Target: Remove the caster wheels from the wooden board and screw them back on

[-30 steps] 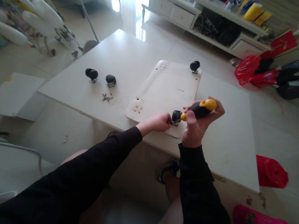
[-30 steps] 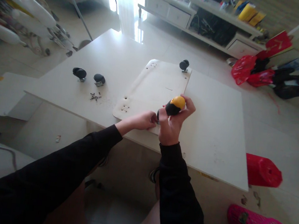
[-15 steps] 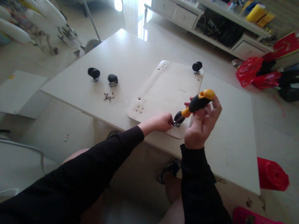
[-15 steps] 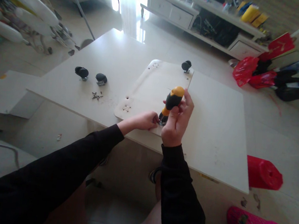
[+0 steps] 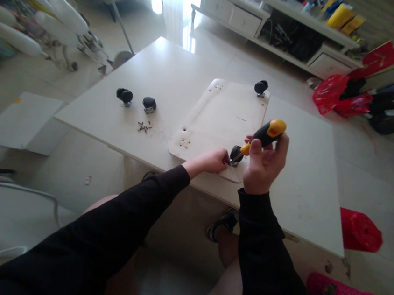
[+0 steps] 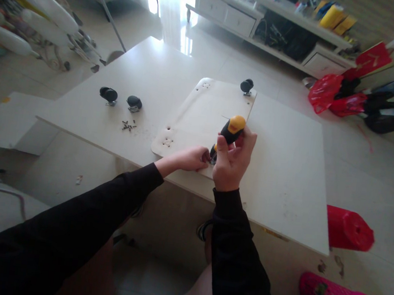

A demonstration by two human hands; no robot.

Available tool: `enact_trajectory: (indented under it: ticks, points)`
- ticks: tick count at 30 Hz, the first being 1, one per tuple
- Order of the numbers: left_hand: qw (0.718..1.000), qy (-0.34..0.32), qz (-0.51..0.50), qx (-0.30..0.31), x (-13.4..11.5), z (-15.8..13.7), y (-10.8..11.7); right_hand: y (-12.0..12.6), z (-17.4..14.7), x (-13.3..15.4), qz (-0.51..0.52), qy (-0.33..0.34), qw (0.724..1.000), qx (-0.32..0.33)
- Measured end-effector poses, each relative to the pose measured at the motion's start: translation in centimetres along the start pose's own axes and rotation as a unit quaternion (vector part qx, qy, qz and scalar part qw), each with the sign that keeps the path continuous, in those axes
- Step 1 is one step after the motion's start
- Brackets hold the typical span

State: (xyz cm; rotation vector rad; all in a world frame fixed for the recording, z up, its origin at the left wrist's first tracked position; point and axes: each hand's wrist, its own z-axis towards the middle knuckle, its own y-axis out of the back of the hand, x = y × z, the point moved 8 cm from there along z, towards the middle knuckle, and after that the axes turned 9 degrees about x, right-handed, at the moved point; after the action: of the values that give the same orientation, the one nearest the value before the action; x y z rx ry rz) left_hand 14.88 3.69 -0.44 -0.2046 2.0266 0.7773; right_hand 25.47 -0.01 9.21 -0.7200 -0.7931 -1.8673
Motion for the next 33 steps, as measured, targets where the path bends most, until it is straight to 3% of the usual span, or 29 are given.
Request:
enact_trajectory:
  ticks: [4,8,14,22,26,31,33]
  points:
    - [1.000,0.000,0.012,0.007,-0.4,-0.2,0.1,-0.3,-0.1,0.6,0.052,-0.028,0.998,-0.003]
    - [0.999,0.001,0.027,0.019,-0.8,-0.4,0.2,-0.3,-0.1,1.2,0.103,-0.004,0.993,-0.048]
    - [1.000,-0.003,0.027,0.010,-0.5,-0.1,0.1,0.7,-0.1,1.3,0.022,0.010,0.992,-0.120]
    - [1.000,0.013,0.012,0.015,-0.5,-0.4,0.2,0.2,0.0,0.6,0.073,-0.048,0.995,-0.050]
    - [1.000,0.009,0.019,0.011,-0.8,-0.6,0.4,0.1,-0.1,0.8,0.094,-0.028,0.992,-0.082]
    - [1.000,0.001,0.014,0.015,-0.7,-0.3,0.1,0.3,0.0,2.2,0.076,0.045,0.991,-0.103]
    - [1.000,0.009,0.009,0.008,-0.5,-0.3,0.2,0.3,0.0,2.3,0.071,0.032,0.992,-0.097]
